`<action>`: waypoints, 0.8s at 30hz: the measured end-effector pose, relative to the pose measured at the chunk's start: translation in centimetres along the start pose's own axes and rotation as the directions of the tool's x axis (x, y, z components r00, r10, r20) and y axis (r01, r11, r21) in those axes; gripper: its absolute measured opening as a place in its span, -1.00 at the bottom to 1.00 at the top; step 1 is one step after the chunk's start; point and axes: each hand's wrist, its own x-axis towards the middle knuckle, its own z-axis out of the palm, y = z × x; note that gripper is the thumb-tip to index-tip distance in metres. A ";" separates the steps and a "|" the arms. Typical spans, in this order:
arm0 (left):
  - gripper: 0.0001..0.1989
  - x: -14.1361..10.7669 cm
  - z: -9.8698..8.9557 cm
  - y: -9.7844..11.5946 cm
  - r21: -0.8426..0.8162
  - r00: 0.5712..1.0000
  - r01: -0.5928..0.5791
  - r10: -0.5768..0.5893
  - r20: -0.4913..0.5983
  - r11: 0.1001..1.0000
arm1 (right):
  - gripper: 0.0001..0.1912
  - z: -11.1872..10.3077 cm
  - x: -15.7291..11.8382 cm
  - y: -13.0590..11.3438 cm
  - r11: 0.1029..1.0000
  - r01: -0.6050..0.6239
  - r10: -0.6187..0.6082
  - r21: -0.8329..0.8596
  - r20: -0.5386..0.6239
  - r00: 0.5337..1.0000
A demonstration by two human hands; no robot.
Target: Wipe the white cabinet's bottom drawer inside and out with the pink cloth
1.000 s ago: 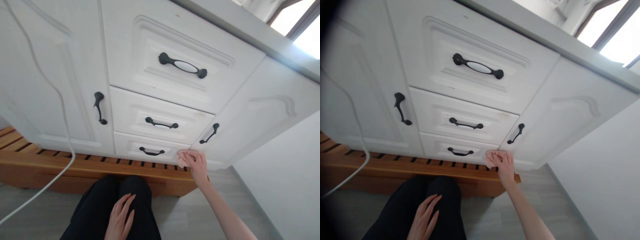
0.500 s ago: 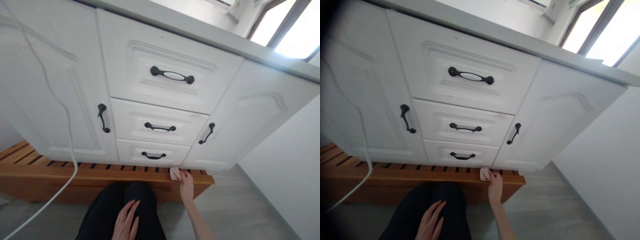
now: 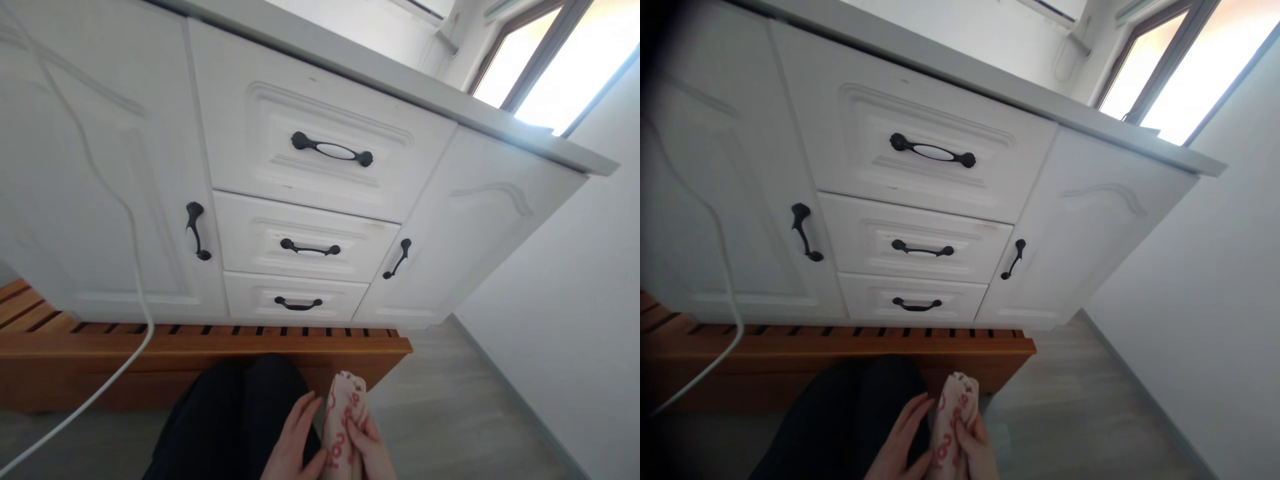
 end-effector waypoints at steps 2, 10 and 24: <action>-0.31 0.8 0.5 1.8 -0.332 0.989 0.143 -0.151 0.001 0.932 | -0.41 1.2 -0.9 -2.3 0.999 -0.028 0.026 0.026 0.058 0.998; -0.23 0.6 -0.6 7.3 -0.780 0.970 0.218 -0.215 0.110 0.586 | -0.27 3.1 -0.3 -1.7 0.973 0.109 -0.101 -0.206 0.049 0.994; -0.22 1.8 -2.5 7.8 -0.846 0.964 0.235 -0.225 0.140 0.479 | -0.55 0.8 -1.6 -0.3 0.156 0.468 -0.461 -0.870 0.355 0.813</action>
